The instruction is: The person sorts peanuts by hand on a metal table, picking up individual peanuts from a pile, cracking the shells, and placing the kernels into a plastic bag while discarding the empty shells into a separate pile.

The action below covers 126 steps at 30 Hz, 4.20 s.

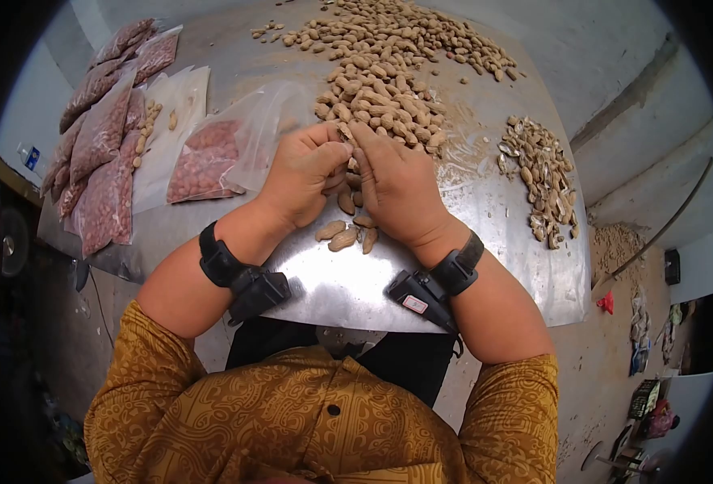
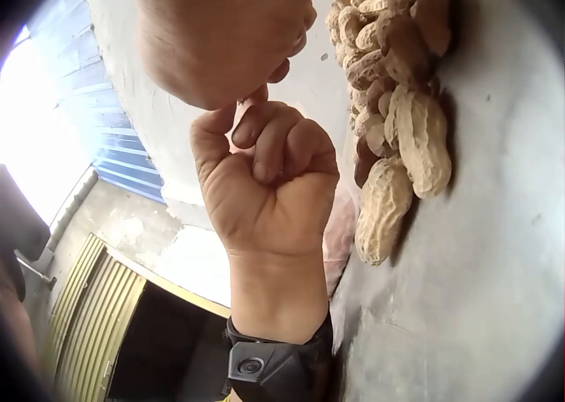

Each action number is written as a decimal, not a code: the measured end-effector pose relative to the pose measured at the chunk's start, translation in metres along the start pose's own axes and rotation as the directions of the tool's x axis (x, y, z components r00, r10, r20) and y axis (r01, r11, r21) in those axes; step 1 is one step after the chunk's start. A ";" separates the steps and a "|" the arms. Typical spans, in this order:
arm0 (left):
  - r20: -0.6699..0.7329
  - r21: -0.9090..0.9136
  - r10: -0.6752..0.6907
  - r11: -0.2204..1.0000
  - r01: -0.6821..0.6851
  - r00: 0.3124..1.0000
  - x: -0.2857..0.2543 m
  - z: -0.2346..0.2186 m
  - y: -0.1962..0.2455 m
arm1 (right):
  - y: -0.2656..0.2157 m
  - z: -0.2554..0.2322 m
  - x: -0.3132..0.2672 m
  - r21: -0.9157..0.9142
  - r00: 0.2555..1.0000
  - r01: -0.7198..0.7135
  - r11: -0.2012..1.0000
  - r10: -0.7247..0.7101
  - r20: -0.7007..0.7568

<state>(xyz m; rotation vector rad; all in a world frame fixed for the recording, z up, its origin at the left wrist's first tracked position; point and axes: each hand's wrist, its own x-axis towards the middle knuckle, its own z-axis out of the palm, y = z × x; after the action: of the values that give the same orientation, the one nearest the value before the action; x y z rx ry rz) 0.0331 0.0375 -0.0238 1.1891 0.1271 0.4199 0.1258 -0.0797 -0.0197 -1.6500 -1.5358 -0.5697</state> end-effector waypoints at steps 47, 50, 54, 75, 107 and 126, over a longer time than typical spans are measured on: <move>0.163 -0.584 -0.420 0.689 0.430 0.893 0.009 0.001 -0.011 | 0.002 -0.007 0.005 0.248 0.953 -0.304 0.920 0.293 0.083; 0.132 -0.571 -0.415 0.710 0.412 0.900 0.009 0.001 -0.011 | 0.000 -0.010 0.004 0.449 0.865 -0.497 0.742 0.467 0.184; 0.100 -0.551 -0.363 0.755 0.355 0.927 0.008 -0.002 -0.010 | 0.009 -0.008 0.000 0.740 0.707 -0.611 0.282 0.615 0.350; 0.163 -0.330 -0.201 0.912 0.245 0.966 0.000 0.004 -0.007 | 0.003 -0.012 0.003 0.655 0.728 -0.646 0.392 0.575 0.374; -0.030 -0.236 -0.064 0.970 0.055 0.997 -0.003 0.018 -0.013 | -0.008 0.000 -0.002 0.755 0.761 -0.534 0.381 0.605 0.233; 0.036 -0.538 -0.257 0.809 0.236 0.966 -0.001 0.012 -0.010 | -0.005 -0.004 0.002 0.409 0.920 -0.364 0.837 0.391 0.017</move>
<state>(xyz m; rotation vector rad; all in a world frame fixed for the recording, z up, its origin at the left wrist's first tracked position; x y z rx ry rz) 0.0383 0.0239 -0.0285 0.5926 0.1813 0.2231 0.1219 -0.0819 -0.0142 -1.5285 -1.1349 -0.0792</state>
